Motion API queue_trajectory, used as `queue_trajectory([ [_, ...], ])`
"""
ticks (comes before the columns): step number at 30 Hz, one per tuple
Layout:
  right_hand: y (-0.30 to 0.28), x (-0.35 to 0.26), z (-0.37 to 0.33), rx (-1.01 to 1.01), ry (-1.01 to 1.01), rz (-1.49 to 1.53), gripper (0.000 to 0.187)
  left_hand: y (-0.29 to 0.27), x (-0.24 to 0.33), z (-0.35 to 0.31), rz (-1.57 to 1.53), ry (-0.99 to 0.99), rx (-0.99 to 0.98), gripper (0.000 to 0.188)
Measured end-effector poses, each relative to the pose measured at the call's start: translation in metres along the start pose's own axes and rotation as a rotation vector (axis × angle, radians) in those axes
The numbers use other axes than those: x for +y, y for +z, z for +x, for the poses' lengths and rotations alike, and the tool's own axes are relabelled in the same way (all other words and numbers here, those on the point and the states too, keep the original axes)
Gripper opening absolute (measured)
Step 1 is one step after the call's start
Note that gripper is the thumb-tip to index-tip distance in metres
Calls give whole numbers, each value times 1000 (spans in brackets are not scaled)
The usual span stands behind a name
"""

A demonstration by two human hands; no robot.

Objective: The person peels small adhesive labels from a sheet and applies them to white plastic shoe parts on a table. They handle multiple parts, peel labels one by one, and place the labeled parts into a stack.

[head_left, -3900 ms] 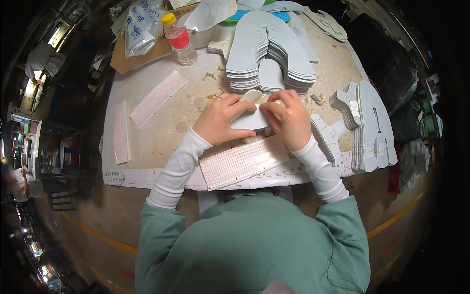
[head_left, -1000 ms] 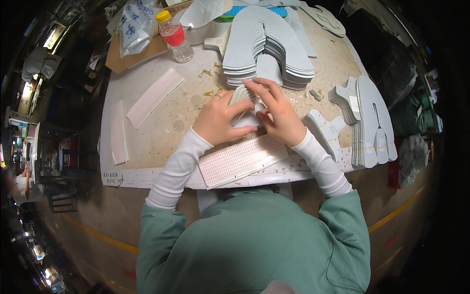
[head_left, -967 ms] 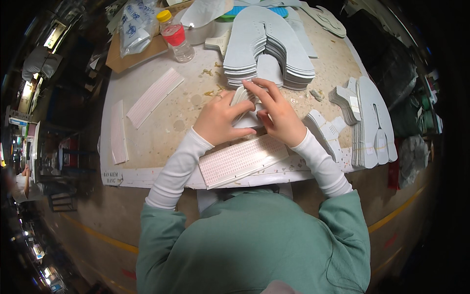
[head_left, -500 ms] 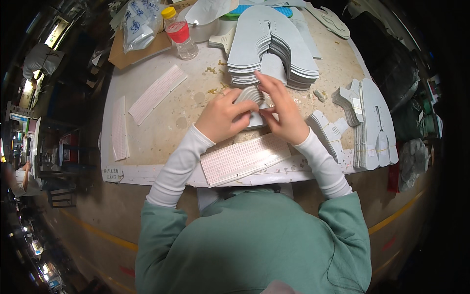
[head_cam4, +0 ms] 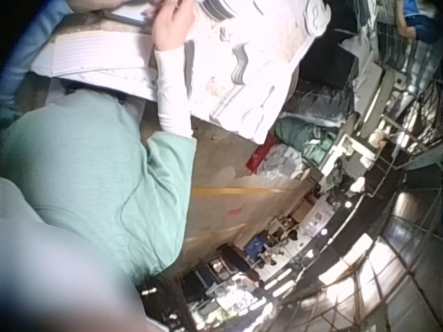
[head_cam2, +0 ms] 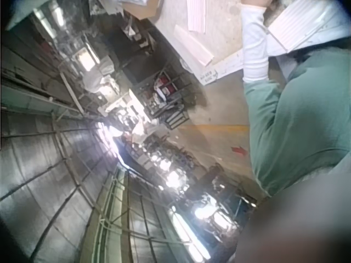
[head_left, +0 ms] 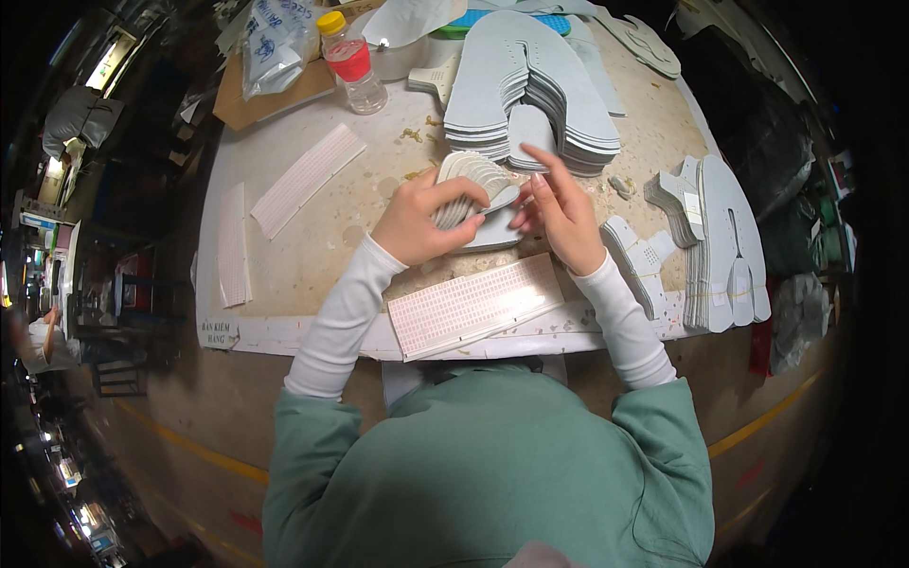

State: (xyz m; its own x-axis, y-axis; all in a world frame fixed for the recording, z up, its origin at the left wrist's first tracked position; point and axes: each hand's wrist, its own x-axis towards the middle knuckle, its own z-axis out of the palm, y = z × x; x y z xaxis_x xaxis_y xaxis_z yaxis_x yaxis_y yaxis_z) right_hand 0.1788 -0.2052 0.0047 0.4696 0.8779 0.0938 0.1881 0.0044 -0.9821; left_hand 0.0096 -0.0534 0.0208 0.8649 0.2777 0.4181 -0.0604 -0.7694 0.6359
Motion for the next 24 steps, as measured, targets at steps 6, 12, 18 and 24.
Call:
queue_trajectory([
  [6,11,-3,-3,-96,147,168,51,-3,8,0,-152,-51,-43,79],
  [12,25,-20,-11,-16,-178,-36,42,-4,25,-1,369,162,65,88],
  [18,36,-34,-31,-86,-269,-97,29,-39,21,-41,409,-188,2,72],
  [24,37,-14,-49,-265,-575,-650,17,-68,-12,-83,535,-453,-6,64],
])
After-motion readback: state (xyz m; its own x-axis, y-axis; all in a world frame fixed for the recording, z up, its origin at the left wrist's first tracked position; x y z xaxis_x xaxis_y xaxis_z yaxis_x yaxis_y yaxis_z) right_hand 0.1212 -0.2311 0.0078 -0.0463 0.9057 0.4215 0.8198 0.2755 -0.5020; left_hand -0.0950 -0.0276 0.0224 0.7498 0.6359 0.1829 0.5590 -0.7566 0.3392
